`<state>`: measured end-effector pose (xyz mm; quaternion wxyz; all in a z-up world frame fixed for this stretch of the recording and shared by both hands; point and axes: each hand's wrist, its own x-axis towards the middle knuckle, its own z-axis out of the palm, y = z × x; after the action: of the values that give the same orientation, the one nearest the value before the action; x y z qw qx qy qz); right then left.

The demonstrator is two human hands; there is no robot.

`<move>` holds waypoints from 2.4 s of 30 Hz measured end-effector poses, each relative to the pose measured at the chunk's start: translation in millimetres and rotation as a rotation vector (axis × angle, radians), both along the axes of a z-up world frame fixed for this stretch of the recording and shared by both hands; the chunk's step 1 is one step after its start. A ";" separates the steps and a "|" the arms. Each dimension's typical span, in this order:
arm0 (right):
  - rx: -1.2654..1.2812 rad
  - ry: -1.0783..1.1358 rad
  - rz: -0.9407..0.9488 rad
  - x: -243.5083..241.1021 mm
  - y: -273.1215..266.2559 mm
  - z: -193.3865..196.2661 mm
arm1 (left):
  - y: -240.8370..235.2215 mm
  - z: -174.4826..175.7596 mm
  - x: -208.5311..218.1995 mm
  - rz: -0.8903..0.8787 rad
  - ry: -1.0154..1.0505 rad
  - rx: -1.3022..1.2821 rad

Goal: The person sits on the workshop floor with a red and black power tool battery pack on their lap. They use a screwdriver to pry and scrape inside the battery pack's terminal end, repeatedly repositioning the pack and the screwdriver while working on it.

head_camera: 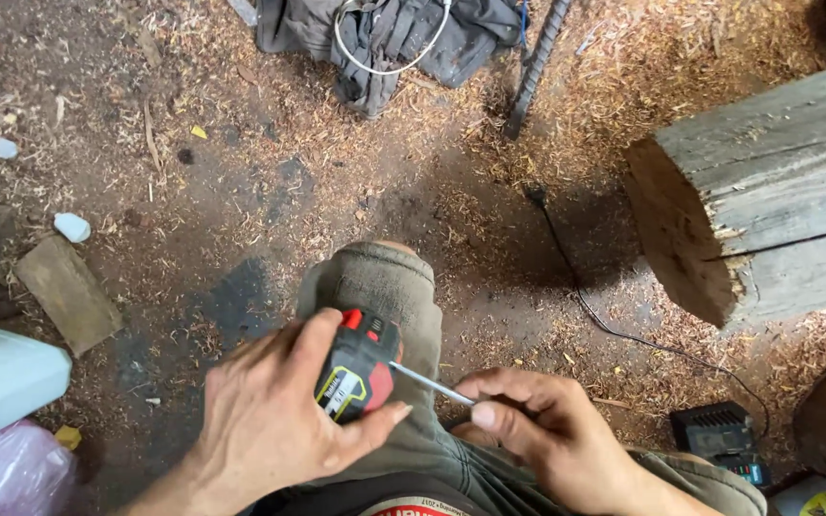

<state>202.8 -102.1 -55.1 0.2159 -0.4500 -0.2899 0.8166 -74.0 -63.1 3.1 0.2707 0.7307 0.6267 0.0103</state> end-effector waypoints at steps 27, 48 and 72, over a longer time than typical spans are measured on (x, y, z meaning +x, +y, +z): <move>-0.194 -0.095 -0.179 -8.0 -47.6 -31.1 | -24.6 -27.0 -2.5 -0.013 -0.469 0.191; 1.753 -0.790 0.215 -31.6 19.0 12.6 | -4.4 -27.5 -3.3 -0.045 -0.423 0.171; 1.786 -0.833 0.285 -31.9 24.7 14.5 | 29.7 -13.9 17.2 -0.629 -0.293 0.263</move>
<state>171.0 -77.4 -40.6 0.2562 -0.3341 -0.9022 0.0939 -56.8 -33.3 -10.8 0.2513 0.9068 0.3196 0.1114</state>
